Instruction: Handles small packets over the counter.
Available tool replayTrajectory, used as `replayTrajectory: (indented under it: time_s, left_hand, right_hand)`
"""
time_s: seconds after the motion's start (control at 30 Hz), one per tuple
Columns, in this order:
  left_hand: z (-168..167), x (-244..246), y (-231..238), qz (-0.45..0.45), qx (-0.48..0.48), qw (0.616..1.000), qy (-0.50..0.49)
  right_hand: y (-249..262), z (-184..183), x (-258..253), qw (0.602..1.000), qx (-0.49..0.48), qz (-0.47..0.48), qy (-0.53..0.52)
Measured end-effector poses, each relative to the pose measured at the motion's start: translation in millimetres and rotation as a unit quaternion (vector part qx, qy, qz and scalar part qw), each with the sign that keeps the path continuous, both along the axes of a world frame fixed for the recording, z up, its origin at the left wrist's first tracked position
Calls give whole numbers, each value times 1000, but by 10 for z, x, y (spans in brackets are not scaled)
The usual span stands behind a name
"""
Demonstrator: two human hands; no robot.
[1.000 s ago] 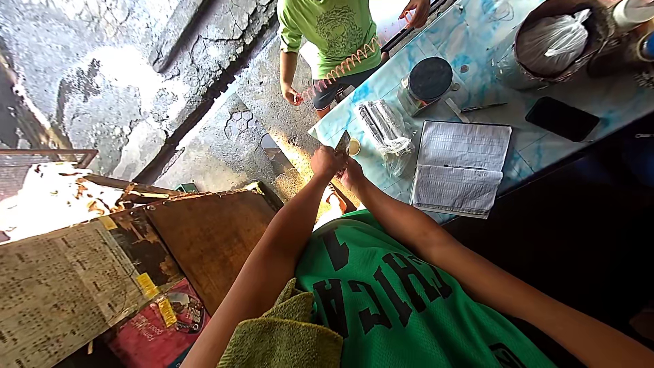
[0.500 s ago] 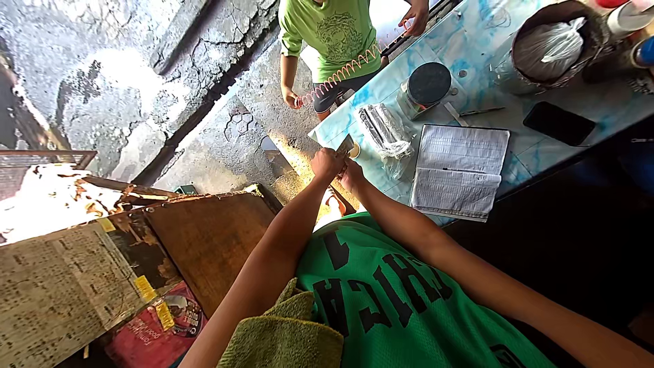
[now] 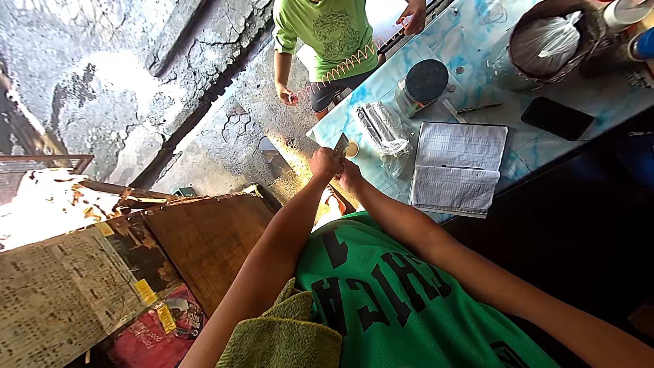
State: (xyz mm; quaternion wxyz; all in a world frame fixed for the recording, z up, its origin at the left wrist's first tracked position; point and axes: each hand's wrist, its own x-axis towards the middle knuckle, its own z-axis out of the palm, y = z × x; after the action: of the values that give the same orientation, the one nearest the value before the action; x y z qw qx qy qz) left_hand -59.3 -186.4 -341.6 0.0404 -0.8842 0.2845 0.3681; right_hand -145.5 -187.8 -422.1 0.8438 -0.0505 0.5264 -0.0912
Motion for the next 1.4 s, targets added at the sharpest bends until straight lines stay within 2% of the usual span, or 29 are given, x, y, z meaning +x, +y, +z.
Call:
replayTrajectory:
  time_s: [0.57, 1.07, 1.17, 1.23, 1.33, 1.4]
  left_hand:
    - [-30, 6, -53, 40, 26, 999, 5]
    - [20, -6, -60, 21, 5, 1000, -2]
    - [-68, 15, -19, 22, 5, 1000, 12]
    - [-76, -12, -6, 33, -2, 999, 27]
    - [-226, -11, 98, 60, -33, 998, 4]
    - [-371, 8, 154, 65, -51, 997, -7]
  right_hand:
    - [21, -34, -21, 1000, -7, 4, 27]
    - [57, -24, -11, 999, -39, 11, 0]
    - [43, -23, -10, 999, -42, -7, -4]
    - [75, -169, -94, 996, -83, 23, -26]
    - [161, -295, -180, 962, -242, 105, -69]
    - [168, -247, -187, 967, -231, 84, -67]
